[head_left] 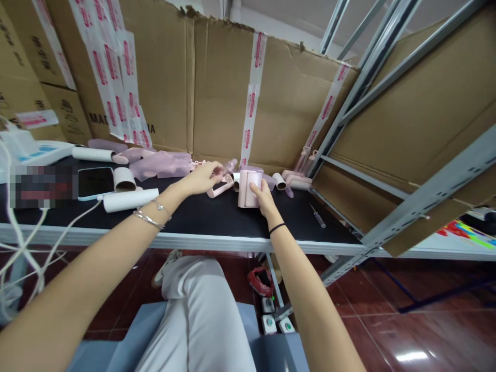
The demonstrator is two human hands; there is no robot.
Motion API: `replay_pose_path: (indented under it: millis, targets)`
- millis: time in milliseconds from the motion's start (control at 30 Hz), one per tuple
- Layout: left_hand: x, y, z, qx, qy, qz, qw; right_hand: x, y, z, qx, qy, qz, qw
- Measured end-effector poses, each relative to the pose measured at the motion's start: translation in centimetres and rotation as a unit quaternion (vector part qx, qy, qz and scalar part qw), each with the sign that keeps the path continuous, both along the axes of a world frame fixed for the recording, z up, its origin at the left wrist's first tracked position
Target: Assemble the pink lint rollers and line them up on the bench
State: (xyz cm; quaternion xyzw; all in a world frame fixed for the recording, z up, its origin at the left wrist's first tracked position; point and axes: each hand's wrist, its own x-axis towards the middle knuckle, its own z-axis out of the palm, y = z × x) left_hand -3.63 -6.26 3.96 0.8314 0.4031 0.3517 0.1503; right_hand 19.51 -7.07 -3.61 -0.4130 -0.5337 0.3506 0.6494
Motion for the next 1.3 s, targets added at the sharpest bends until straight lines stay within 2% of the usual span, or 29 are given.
replay_pose_path:
  millis: [67, 133, 200, 267, 400, 533, 600, 700, 800, 900, 1000, 1033, 1100, 1200, 1233, 1300]
  targets:
    - [1.6, 0.5, -0.1, -0.021, -0.144, 0.007, 0.989, -0.3, -0.5, 0.1, 0.027, 0.007, 0.050, 0.998]
    - [2.9, 0.7, -0.3, -0.031, -0.257, 0.011, 0.966, -0.6, -0.9, 0.2, 0.034, 0.003, 0.098, 0.995]
    - [3.8, 0.4, -0.4, -0.024, -0.324, 0.007, 0.946, -0.7, -1.2, 0.3, 0.034, -0.022, 0.118, 0.992]
    - [4.1, -0.2, 0.0, -0.008, -0.352, -0.008, 0.936, -0.6, -1.3, 0.3, 0.046, -0.050, 0.098, 0.993]
    - [4.4, -2.1, 1.7, 0.023, -0.358, -0.034, 0.933, -0.4, -1.5, 0.5, 0.087, -0.060, 0.030, 0.994]
    - [5.4, -3.2, 2.6, 0.029, -0.348, -0.066, 0.935, -0.5, -2.3, 1.0, 0.107, -0.098, 0.013, 0.989]
    - [6.4, -3.1, 2.2, 0.012, -0.323, -0.082, 0.943, -0.7, -2.6, 1.2, 0.108, -0.103, 0.025, 0.988]
    - [8.0, -2.4, 1.0, -0.026, -0.273, -0.079, 0.958, -0.9, -2.8, 1.5, 0.094, -0.059, 0.059, 0.992]
    - [9.3, -1.7, 0.0, -0.062, -0.261, -0.089, 0.959, -0.9, -2.5, 1.4, 0.077, -0.051, 0.071, 0.993]
    - [10.0, -1.3, -0.6, -0.034, -0.241, -0.119, 0.963, -0.8, -2.1, 1.1, 0.072, -0.077, 0.036, 0.994]
    - [9.8, -1.0, -1.1, 0.011, -0.214, -0.128, 0.968, -0.8, -2.1, 1.0, 0.062, -0.063, 0.019, 0.996]
    - [9.5, -0.8, -1.4, -0.007, -0.223, -0.123, 0.967, -0.8, -2.1, 1.0, 0.058, -0.053, 0.027, 0.997]
    - [8.7, -0.3, -2.1, -0.108, -0.255, -0.120, 0.953, -1.0, -2.1, 1.1, 0.043, -0.044, 0.052, 0.997]
    - [7.2, 0.6, -3.3, -0.281, -0.245, -0.194, 0.907, -1.0, -1.9, 1.2, 0.023, -0.060, 0.060, 0.996]
    - [6.8, 0.9, -3.6, -0.307, -0.235, -0.222, 0.895, -0.8, -1.8, 1.2, 0.026, -0.067, 0.038, 0.997]
    - [6.0, 1.5, -4.2, -0.319, -0.232, -0.242, 0.886, -0.5, -1.6, 1.0, 0.035, -0.096, -0.054, 0.993]
